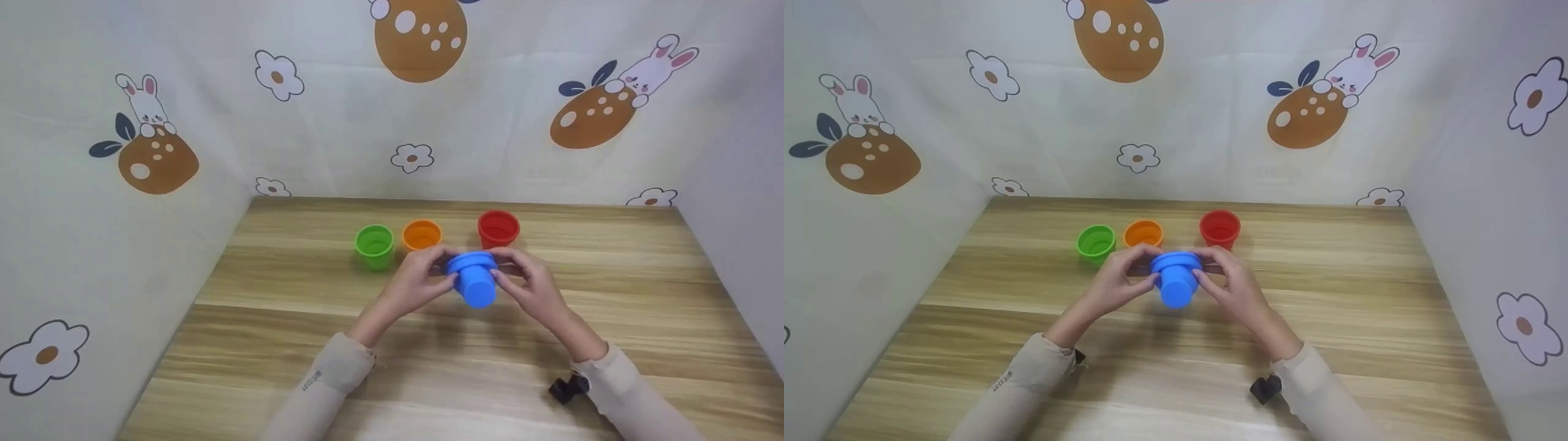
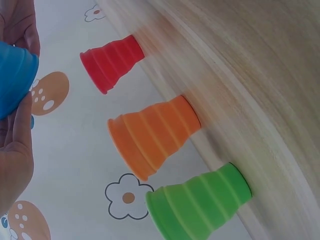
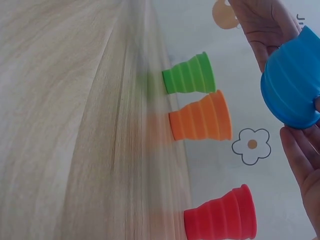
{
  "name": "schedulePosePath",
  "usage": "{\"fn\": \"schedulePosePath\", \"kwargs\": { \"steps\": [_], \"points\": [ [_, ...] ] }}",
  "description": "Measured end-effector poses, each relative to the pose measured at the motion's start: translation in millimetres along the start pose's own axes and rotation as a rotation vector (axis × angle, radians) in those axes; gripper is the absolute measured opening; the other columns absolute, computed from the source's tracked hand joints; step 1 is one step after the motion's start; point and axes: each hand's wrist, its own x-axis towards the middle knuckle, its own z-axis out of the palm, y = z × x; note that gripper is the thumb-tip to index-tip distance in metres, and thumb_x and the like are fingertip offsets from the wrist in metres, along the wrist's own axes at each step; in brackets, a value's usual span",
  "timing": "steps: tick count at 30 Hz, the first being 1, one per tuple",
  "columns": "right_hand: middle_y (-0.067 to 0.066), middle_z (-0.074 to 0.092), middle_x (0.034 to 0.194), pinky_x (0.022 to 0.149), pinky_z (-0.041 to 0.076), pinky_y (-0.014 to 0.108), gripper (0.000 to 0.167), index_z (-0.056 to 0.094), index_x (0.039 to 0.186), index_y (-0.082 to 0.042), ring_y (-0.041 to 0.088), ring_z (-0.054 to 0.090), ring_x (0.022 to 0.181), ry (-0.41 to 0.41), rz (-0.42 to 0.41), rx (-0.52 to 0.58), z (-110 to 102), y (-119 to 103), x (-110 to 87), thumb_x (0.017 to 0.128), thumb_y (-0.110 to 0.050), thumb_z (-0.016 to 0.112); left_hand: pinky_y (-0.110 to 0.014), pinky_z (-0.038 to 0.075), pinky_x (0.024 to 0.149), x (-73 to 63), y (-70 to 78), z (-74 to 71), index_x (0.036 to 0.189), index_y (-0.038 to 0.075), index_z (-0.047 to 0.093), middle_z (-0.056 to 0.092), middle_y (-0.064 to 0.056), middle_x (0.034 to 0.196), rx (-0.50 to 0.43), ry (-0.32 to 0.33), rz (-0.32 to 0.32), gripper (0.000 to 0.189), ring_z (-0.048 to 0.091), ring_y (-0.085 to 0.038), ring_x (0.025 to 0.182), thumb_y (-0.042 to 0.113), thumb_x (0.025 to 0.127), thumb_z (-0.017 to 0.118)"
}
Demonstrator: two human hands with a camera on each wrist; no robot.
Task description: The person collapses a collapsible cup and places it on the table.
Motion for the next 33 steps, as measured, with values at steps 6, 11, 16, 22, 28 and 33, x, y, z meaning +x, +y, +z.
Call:
{"fn": "schedulePosePath", "kwargs": {
  "steps": [6,11,16,22,28,33],
  "points": [
    [0.028,0.068,0.108,0.086,0.056,0.015,0.036,0.064,0.117,0.01,-0.003,0.067,0.1,0.013,-0.012,-0.009,0.6,-0.9,0.5,0.082,0.018,0.066,-0.025,0.059,0.089,-0.8,-0.3,0.6,0.123,0.0,0.061,0.069,-0.016,0.119,-0.007,0.0,0.013,0.033,0.069,-0.029,0.104,0.004,0.092,0.068],
    [0.028,0.068,0.108,0.086,0.056,0.014,0.036,0.064,0.117,0.01,-0.005,0.066,0.1,0.024,-0.024,-0.039,0.8,-0.3,0.5,0.082,0.018,0.067,-0.026,0.059,0.091,-1.8,-1.1,1.1,0.125,0.0,0.059,0.068,-0.015,0.12,-0.041,-0.014,0.007,0.033,0.07,-0.026,0.104,0.005,0.093,0.067],
    [0.025,0.07,0.106,0.086,0.055,0.012,0.037,0.066,0.116,0.008,-0.005,0.066,0.1,0.023,-0.048,-0.075,-0.2,0.5,1.2,0.081,0.017,0.069,-0.03,0.058,0.094,-2.0,-1.0,0.2,0.127,0.003,0.06,0.068,-0.013,0.122,-0.026,-0.031,-0.02,0.033,0.07,-0.022,0.105,0.009,0.095,0.064],
    [0.02,0.072,0.107,0.085,0.056,0.013,0.037,0.068,0.115,0.004,-0.004,0.066,0.1,0.002,-0.075,-0.132,-1.6,-0.3,1.6,0.08,0.014,0.072,-0.031,0.057,0.096,1.4,1.1,-0.1,0.128,0.006,0.061,0.069,-0.01,0.123,-0.007,-0.05,-0.042,0.031,0.068,-0.024,0.106,0.014,0.097,0.061],
    [0.016,0.073,0.106,0.083,0.058,0.018,0.037,0.069,0.115,0.002,-0.001,0.067,0.1,-0.016,-0.098,-0.169,-1.8,0.0,1.7,0.08,0.011,0.074,-0.035,0.058,0.095,4.2,0.7,0.5,0.126,0.005,0.062,0.069,-0.011,0.124,0.007,-0.054,-0.034,0.031,0.069,-0.024,0.107,0.015,0.097,0.064],
    [0.014,0.073,0.107,0.082,0.061,0.028,0.037,0.069,0.115,0.001,0.002,0.067,0.1,-0.033,-0.103,-0.192,-2.5,-0.8,1.6,0.08,0.009,0.075,-0.035,0.058,0.094,4.5,1.0,0.4,0.125,0.005,0.063,0.069,-0.01,0.124,0.017,-0.055,-0.041,0.031,0.069,-0.024,0.107,0.017,0.096,0.065]
  ]
}}
